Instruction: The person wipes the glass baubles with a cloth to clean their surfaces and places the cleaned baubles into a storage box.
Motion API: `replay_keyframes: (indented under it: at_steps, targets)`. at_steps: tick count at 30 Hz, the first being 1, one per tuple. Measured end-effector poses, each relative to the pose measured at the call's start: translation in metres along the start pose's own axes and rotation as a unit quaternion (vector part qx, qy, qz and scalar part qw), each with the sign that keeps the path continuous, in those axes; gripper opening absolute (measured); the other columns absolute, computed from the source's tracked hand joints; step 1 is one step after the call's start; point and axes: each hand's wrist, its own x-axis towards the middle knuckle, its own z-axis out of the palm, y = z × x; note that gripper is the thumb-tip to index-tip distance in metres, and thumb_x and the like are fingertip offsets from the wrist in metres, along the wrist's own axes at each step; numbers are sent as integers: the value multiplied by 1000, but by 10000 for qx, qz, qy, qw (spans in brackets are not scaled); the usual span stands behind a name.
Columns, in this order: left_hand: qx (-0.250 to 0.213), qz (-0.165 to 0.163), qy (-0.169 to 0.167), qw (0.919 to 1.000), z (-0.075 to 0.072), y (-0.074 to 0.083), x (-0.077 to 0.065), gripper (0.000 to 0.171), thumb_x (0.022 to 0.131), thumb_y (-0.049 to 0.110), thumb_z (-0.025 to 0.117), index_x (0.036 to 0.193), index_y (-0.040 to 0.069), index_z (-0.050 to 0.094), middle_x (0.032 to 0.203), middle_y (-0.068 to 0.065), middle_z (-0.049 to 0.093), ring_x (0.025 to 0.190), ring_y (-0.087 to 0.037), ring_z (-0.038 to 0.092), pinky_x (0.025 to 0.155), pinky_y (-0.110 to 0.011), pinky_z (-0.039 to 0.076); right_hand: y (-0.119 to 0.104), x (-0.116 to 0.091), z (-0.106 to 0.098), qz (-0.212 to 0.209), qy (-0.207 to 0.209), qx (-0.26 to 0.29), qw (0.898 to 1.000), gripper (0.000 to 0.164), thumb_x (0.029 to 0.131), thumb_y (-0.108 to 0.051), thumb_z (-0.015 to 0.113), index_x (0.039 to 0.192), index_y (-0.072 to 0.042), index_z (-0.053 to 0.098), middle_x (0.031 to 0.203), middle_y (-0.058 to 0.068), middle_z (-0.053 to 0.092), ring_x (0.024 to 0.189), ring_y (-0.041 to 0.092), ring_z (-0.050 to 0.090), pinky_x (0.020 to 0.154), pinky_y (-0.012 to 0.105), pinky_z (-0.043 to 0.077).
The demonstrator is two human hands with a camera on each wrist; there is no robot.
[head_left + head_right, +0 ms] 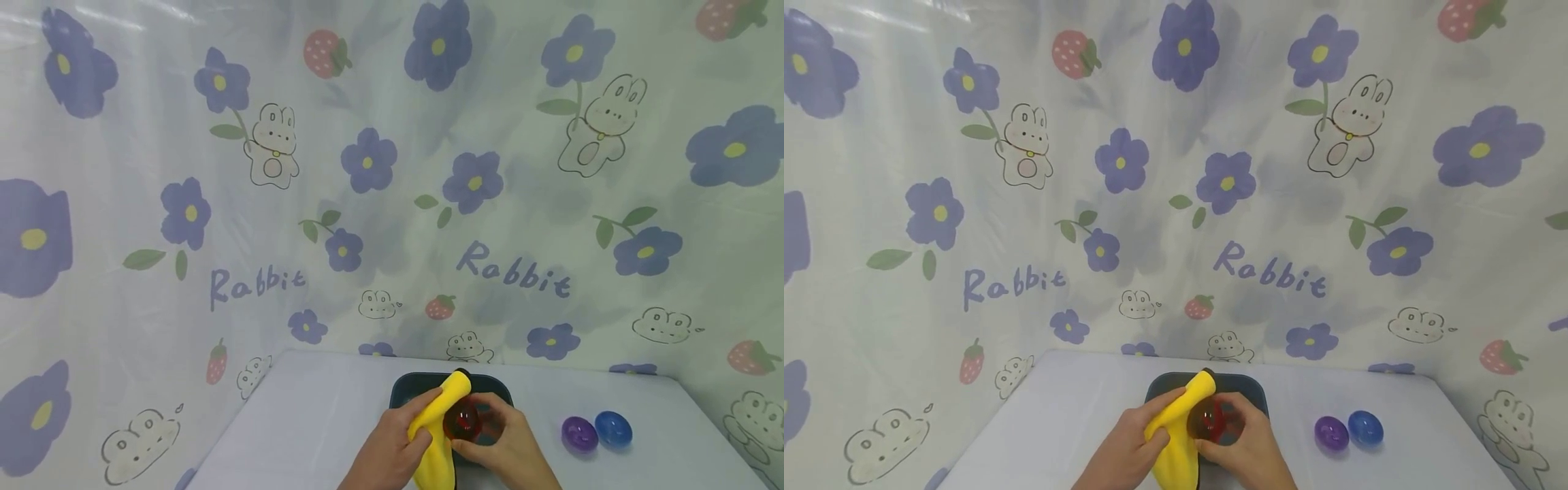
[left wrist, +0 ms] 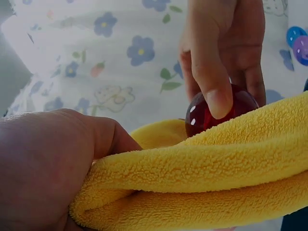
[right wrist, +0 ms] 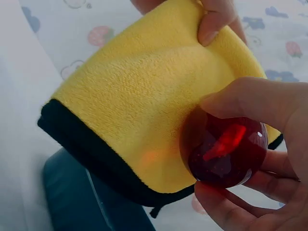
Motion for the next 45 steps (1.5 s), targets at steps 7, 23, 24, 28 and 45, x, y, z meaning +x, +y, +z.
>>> replay_keyframes:
  at_steps: [7,23,24,28,45]
  targets:
    - [385,183,129,9990,0,2,1,54,94,9,53,147,14,57,134,-4,69,86,-3,58,86,-23,56,1,-2,4,-238,-451,123,9986,60,76,-22,91,128,-9,65,125,14,67,95,16,69,86,32,62]
    - [304,123,-115,9994,2,-3,2,53,96,9,55,149,15,55,145,-4,63,95,-7,65,98,-38,58,-13,-11,9,-191,-579,105,9981,62,77,-27,91,131,-11,65,132,17,63,103,24,70,86,38,63]
    - [267,135,-139,9995,2,-4,3,53,96,9,55,149,14,55,145,-4,63,95,-6,65,98,-38,58,-14,-11,9,-164,-534,137,9983,62,76,-27,91,130,-11,66,132,17,64,104,25,70,85,39,63]
    - [61,57,-255,9996,1,-7,4,55,97,11,56,151,12,51,141,-6,65,88,-6,65,93,-32,60,-16,-11,10,-46,-284,253,9993,61,75,-28,91,129,-12,65,131,17,66,109,29,72,83,41,63]
    - [-134,-394,-400,9983,1,-10,3,59,95,18,57,153,12,48,102,3,69,66,-10,61,75,-21,58,-19,-11,16,248,326,704,9967,65,73,-21,93,129,-9,64,131,16,66,115,30,70,88,45,62]
